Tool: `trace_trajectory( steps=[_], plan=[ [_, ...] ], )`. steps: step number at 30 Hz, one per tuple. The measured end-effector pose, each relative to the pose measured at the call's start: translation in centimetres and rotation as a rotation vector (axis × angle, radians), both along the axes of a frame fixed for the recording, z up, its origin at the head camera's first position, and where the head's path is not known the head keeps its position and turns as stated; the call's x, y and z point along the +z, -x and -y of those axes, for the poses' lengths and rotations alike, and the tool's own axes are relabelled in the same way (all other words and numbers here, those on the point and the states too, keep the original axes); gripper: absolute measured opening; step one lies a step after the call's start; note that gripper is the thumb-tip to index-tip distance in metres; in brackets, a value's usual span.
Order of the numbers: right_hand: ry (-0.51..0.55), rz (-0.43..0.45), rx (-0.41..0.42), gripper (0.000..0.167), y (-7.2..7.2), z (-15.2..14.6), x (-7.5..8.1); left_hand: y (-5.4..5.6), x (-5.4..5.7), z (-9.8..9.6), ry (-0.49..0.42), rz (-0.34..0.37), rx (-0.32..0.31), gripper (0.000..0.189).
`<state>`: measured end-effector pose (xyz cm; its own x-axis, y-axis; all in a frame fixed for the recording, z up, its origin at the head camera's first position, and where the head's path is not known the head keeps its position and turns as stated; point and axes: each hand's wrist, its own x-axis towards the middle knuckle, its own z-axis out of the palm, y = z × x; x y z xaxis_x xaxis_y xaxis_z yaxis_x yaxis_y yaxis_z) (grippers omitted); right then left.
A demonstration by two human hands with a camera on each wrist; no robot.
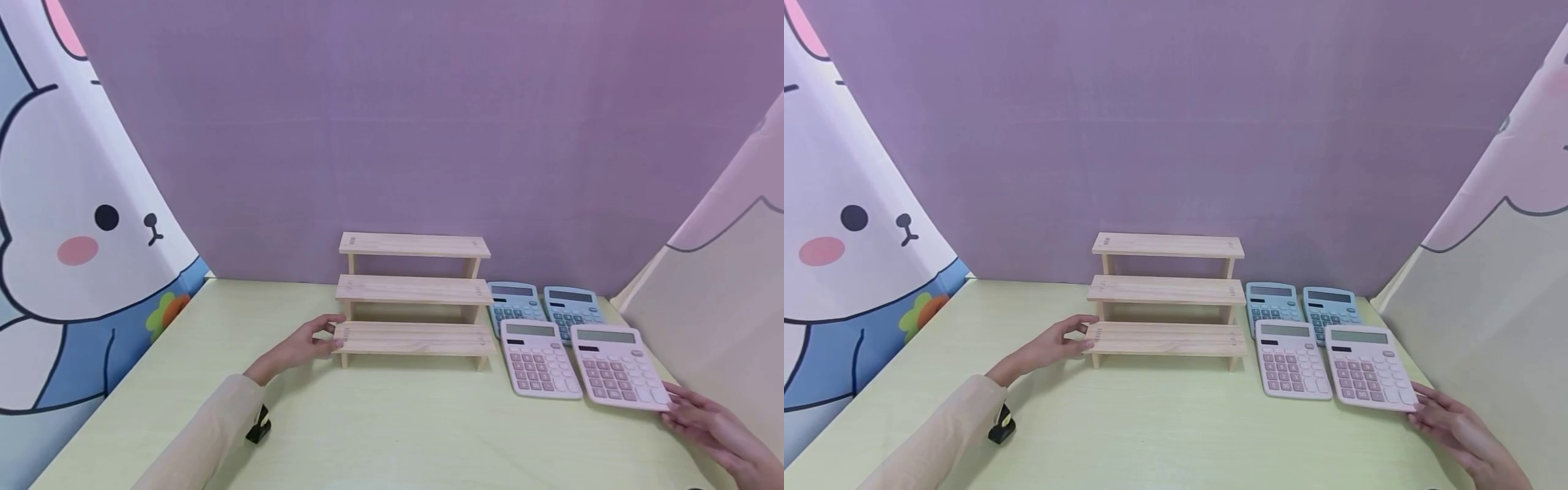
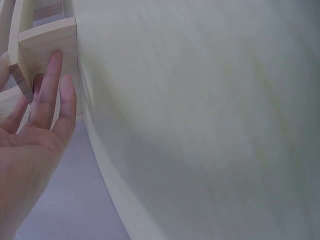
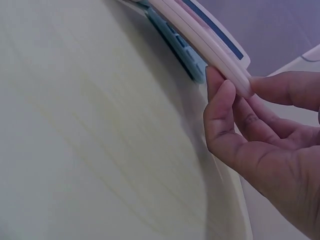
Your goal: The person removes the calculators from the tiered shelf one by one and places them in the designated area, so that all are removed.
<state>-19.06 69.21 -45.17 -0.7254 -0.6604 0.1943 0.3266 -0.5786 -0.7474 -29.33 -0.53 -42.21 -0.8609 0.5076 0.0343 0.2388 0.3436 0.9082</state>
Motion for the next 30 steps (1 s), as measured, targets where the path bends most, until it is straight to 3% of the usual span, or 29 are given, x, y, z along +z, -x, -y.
trace_trajectory(
  steps=[12,22,30],
  plan=[
    [-0.125,0.037,-0.063,0.062,0.4,-0.6,-0.1,0.0,0.0,0.0,0.000,0.008,0.008,0.059],
    [-0.143,0.063,-0.026,0.062,0.8,-0.8,0.0,0.0,0.0,0.0,-0.002,-0.003,-0.015,0.059],
    [-0.279,0.067,-0.069,0.059,0.7,-0.5,0.9,0.0,0.0,0.0,0.005,-0.002,-0.014,0.060]
  ],
)
